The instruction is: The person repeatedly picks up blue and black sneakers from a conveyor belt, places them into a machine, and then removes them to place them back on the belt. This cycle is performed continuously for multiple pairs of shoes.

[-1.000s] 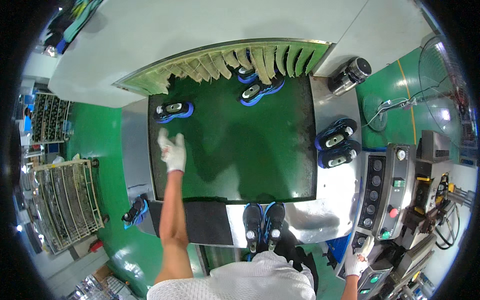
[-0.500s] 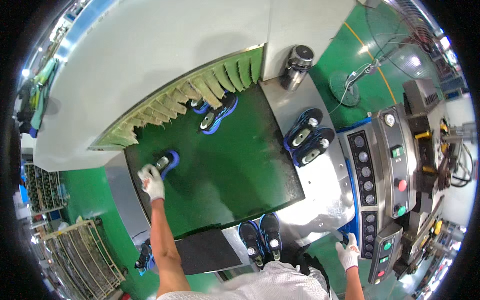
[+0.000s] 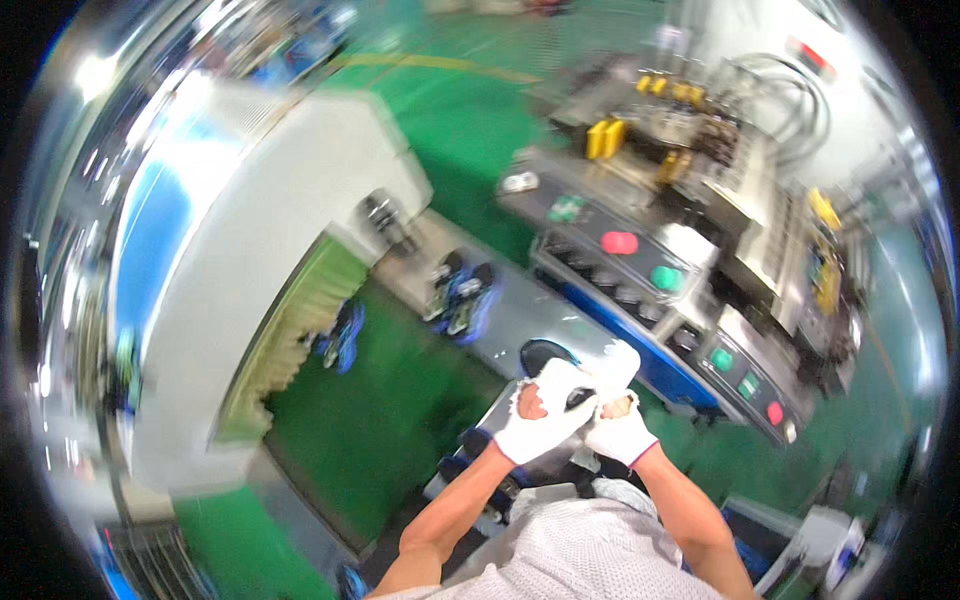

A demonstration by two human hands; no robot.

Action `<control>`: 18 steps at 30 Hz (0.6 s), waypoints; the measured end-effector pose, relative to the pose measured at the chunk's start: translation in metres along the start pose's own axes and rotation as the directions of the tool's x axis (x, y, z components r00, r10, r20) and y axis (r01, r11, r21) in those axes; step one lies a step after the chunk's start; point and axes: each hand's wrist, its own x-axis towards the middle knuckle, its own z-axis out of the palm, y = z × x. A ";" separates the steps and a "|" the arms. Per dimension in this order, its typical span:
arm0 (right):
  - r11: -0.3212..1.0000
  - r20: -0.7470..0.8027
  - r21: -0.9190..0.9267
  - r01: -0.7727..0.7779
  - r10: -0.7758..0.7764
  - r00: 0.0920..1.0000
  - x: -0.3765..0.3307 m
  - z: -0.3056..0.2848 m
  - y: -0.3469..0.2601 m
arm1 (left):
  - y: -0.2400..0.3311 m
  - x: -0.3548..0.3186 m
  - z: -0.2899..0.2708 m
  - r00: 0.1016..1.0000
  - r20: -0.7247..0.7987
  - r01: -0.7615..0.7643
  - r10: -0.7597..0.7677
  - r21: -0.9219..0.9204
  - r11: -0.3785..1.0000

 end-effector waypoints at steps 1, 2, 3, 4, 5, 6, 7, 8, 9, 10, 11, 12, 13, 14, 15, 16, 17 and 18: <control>0.994 0.055 -0.024 -0.107 0.108 0.993 -0.011 -0.029 0.007 | 0.024 0.027 0.008 0.993 0.118 0.021 -0.024 0.026 0.999; 0.976 0.102 -0.037 -0.215 0.218 0.971 -0.020 -0.061 0.002 | 0.046 0.051 0.018 0.971 0.236 0.024 -0.039 0.065 0.998; 0.920 -0.034 0.150 -0.363 0.372 0.928 -0.029 -0.098 -0.023 | 0.058 0.069 0.036 0.959 0.255 0.152 -0.121 -0.105 0.983; 0.790 0.045 0.182 -0.586 0.588 0.807 -0.047 -0.122 -0.010 | 0.076 0.090 0.051 0.967 0.244 0.096 -0.069 -0.103 0.990; 0.686 0.045 0.450 -0.572 0.622 0.781 -0.069 -0.140 -0.001 | 0.088 0.109 0.061 0.967 0.157 -0.201 0.201 -0.016 0.980; 0.542 0.052 0.680 -0.494 0.636 0.770 -0.090 -0.159 0.008 | 0.100 0.133 0.074 0.922 0.158 -0.377 0.353 0.165 0.912; 0.428 -0.003 0.830 -0.357 0.644 0.765 -0.111 -0.161 0.024 | 0.113 0.146 0.088 0.944 0.132 -0.318 0.302 0.130 0.939; 0.304 -0.023 0.915 -0.267 0.698 0.716 -0.133 -0.158 0.050 | 0.121 0.159 0.106 0.967 0.104 -0.241 0.231 0.096 0.966; 0.183 -0.052 0.979 -0.084 0.632 0.773 -0.148 -0.163 0.066 | 0.125 0.172 0.125 0.979 0.093 -0.185 0.183 0.014 0.983; 0.050 -0.101 0.995 0.089 0.558 0.824 -0.158 -0.175 0.073 | 0.129 0.183 0.144 0.989 0.079 -0.123 0.128 -0.066 0.990; -0.051 -0.112 0.985 0.163 0.530 0.841 -0.174 -0.191 0.075 | 0.135 0.194 0.163 0.989 0.093 -0.103 0.116 -0.135 0.985; -0.040 -0.174 0.969 0.243 0.585 0.792 -0.185 -0.198 0.084 | 0.132 0.208 0.187 0.982 0.132 -0.128 0.135 -0.063 0.990; -0.067 -0.212 0.947 0.314 0.602 0.770 -0.197 -0.219 0.076 | 0.131 0.221 0.215 0.974 0.181 -0.114 0.134 -0.115 0.987; -0.084 -0.247 0.923 0.377 0.619 0.745 -0.205 -0.239 0.070 | 0.133 0.233 0.244 0.966 0.225 -0.094 0.131 -0.172 0.981; -0.001 -0.353 0.895 0.445 0.608 0.711 -0.217 -0.240 0.090 | 0.143 0.247 0.278 0.955 0.289 -0.023 0.073 -0.174 0.984; 0.065 -0.397 0.878 0.474 0.653 0.645 -0.224 -0.247 0.096 | 0.135 0.266 0.307 0.936 0.321 -0.105 0.145 -0.138 0.985; 0.057 -0.379 0.879 0.474 0.688 0.619 -0.233 -0.251 0.108 | 0.134 0.284 0.335 0.929 0.345 -0.098 0.136 -0.125 0.987; 0.046 -0.358 0.877 0.478 0.726 0.588 -0.242 -0.254 0.121 | 0.134 0.303 0.366 0.918 0.376 -0.090 0.125 -0.111 0.990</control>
